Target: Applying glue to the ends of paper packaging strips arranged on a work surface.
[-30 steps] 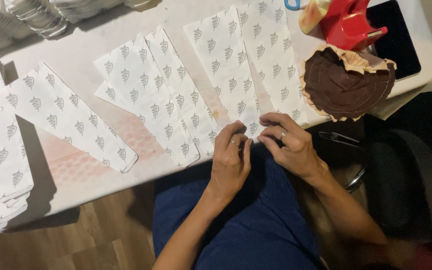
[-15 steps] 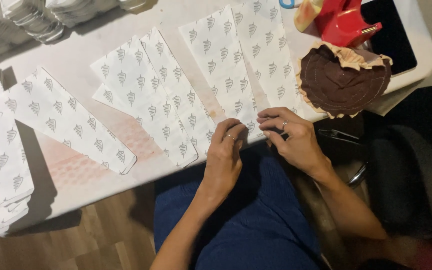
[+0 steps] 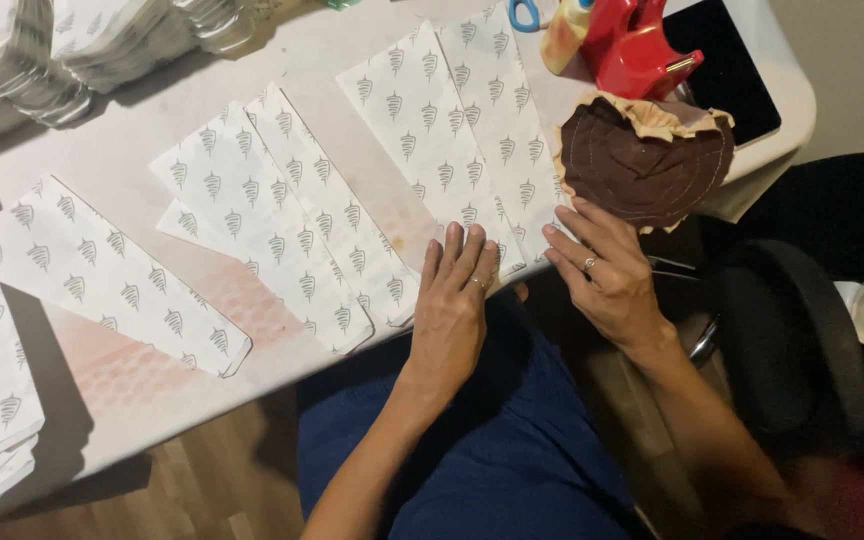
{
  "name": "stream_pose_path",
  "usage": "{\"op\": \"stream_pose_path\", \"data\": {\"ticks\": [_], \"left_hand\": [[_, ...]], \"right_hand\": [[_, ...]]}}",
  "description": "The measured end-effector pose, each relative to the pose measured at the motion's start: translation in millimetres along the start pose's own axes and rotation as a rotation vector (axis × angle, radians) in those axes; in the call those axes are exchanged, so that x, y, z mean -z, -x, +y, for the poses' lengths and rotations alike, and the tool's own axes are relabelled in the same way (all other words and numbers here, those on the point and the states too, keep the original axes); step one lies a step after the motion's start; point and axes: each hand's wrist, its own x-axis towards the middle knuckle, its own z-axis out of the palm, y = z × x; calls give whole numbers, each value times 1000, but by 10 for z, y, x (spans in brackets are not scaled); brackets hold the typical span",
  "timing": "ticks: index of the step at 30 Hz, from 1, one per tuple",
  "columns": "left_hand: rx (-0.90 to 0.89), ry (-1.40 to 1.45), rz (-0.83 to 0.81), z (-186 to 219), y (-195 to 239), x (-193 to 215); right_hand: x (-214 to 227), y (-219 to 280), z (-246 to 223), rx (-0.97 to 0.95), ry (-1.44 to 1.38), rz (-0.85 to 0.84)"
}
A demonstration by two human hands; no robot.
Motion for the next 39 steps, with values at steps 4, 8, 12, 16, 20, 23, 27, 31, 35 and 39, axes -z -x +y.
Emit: {"op": "stream_pose_path", "data": {"ticks": [4,8,12,16,20,23,27,31,35,39], "left_hand": [[29,44,25,-54,-9,-185],[11,37,25,-85,-12,-243],[-13,32,45,-50,-14,-234],[0,45,88,60,-49,-68],[-32,-31,168,-28,36,132],[28,-262,206,-223,136,362],[103,-470,154,-365,225,413],[77,-406,98,-241,139,259],[35,-326,77,-141,-1,62],[14,-328,67,-132,-44,-37]], "right_hand": [[3,9,61,-15,-13,-12],[21,-25,90,-31,-30,-29],[10,-28,101,-29,-29,-32],[19,-46,69,-25,-74,-13],[25,-79,-22,14,-82,15],[-28,-77,-154,45,-64,10],[-171,-98,-334,105,-46,-15],[-251,-68,-309,128,45,-56],[-265,-45,-304,80,43,-93],[-275,-30,-289,64,34,-98]]}}
